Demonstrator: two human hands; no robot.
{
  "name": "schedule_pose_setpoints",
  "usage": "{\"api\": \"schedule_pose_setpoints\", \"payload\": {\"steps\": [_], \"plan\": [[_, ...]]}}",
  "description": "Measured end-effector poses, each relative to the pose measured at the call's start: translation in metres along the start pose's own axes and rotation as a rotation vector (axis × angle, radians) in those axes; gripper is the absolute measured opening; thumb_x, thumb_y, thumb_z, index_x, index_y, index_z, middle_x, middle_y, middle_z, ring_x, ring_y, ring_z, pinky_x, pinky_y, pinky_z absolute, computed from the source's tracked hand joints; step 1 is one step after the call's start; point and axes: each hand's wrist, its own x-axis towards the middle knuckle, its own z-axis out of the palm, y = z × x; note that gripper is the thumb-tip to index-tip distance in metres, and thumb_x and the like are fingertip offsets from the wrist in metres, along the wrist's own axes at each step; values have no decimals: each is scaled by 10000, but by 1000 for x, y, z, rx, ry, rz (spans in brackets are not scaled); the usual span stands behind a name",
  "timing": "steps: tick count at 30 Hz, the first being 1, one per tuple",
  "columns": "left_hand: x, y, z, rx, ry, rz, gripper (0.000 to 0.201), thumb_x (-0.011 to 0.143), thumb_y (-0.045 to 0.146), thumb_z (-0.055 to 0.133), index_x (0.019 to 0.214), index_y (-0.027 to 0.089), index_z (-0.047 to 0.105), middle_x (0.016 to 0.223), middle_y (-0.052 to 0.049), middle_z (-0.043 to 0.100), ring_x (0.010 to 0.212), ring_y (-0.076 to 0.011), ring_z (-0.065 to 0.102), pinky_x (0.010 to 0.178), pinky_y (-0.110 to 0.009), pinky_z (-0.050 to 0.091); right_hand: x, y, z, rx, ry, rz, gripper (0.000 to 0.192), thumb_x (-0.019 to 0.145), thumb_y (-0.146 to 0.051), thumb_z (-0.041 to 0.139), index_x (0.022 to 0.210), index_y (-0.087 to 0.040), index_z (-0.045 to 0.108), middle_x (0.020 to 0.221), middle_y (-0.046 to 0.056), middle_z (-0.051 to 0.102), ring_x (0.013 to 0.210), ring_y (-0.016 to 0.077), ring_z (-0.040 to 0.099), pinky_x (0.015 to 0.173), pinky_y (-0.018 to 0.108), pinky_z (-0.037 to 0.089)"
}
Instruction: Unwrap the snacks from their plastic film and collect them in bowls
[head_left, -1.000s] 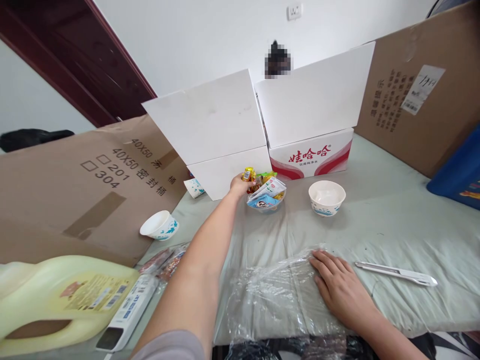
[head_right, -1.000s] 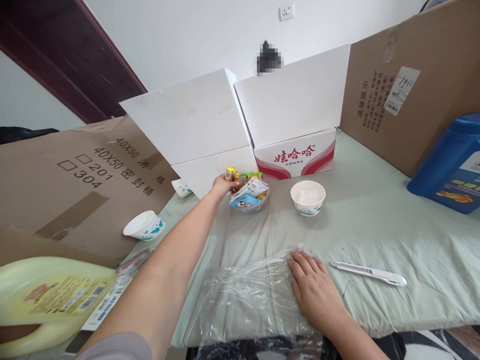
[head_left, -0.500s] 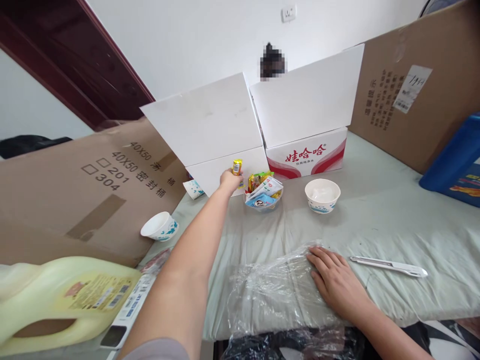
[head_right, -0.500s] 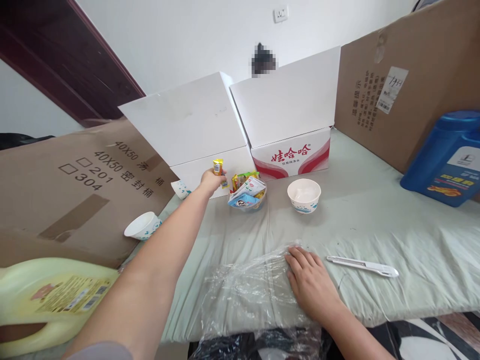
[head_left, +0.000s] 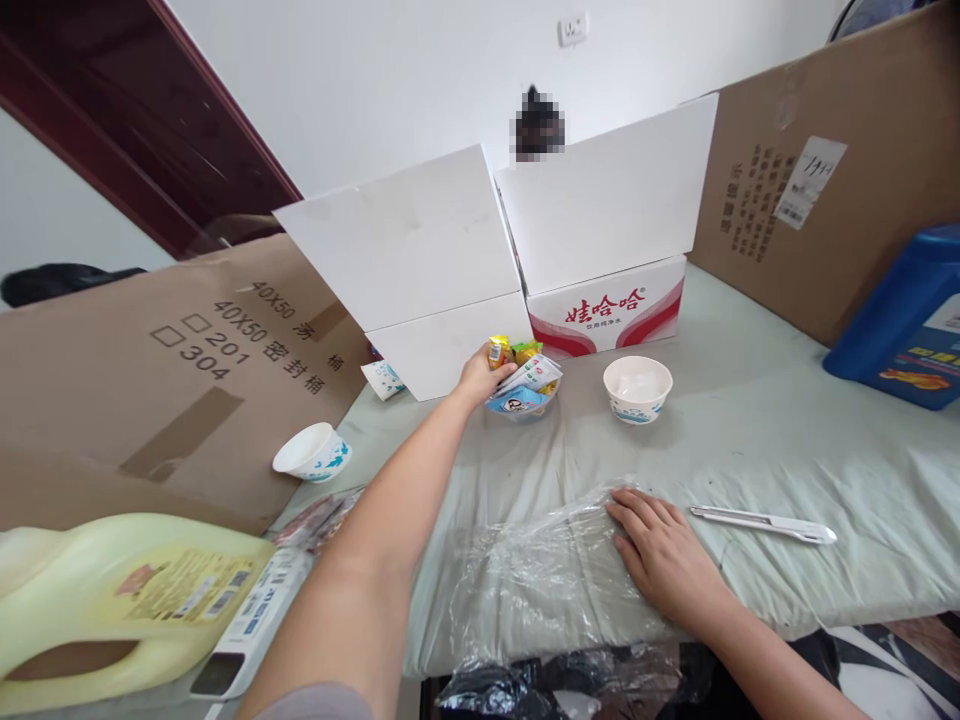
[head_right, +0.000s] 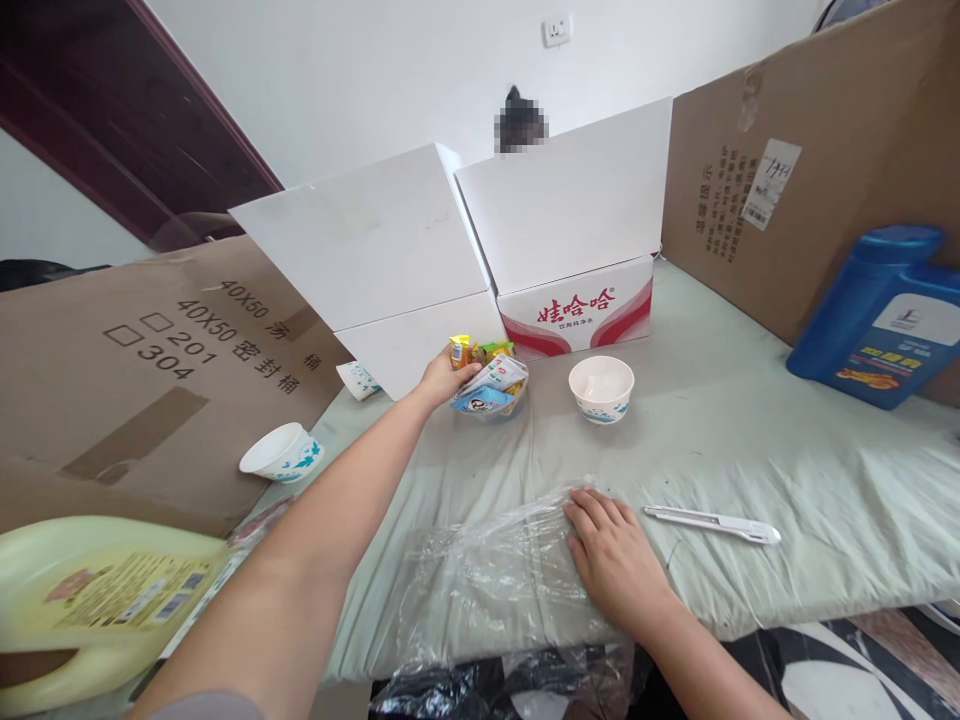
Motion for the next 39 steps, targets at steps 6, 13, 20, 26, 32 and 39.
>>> {"api": "schedule_pose_setpoints", "payload": {"steps": [6, 13, 20, 26, 32, 39], "plan": [[0, 2, -14, 101, 129, -1, 336, 832, 458, 624, 1013, 182, 561, 1015, -84, 608, 992, -250, 596, 875, -358, 461, 0, 2, 1, 23, 7, -4, 324, 936, -258, 463, 1224, -206, 602, 1325, 82, 597, 1226, 252, 527, 984, 426, 416], [-9, 13, 7, 21, 89, 103, 490, 742, 339, 743, 1155, 186, 529, 1110, -77, 500, 868, -170, 575, 895, -347, 477, 0, 1, 0, 19, 2, -1, 318, 939, -253, 463, 1218, -197, 606, 1325, 83, 595, 1227, 252, 520, 993, 421, 412], [-52, 33, -5, 51, 191, 238, 165, 819, 207, 560, 981, 187, 582, 1043, -76, 567, 995, -214, 556, 876, -338, 474, 2, -2, -4, 22, -35, 23, 322, 940, -246, 451, 1212, -180, 611, 1332, 97, 587, 1233, 250, 508, 1017, 422, 393], [-186, 60, 14, 198, -565, 428, 180, 892, 323, 526, 981, 239, 658, 942, -39, 656, 876, -195, 608, 828, -301, 473, 2, -5, -5, -40, -115, 83, 430, 952, -331, 438, 1339, -177, 545, 1473, 98, 459, 1380, 290, 348, 1114, 453, 281], [-226, 4, 14, 710, -380, 91, 457, 918, 424, 507, 1313, 199, 551, 1377, -146, 518, 1210, -376, 482, 959, -520, 434, 4, -8, -4, -107, -207, 153, 600, 934, -500, 430, 1455, -201, 427, 1548, 116, 341, 1446, 347, 213, 1150, 506, 191], [-255, -16, 4, 581, -274, 276, 400, 939, 320, 467, 1285, 141, 557, 1390, -140, 518, 1311, -286, 436, 1111, -442, 351, 12, -10, -22, -67, -135, 205, 519, 905, -450, 512, 1338, -166, 544, 1483, 148, 430, 1377, 360, 337, 1070, 516, 308]]}}
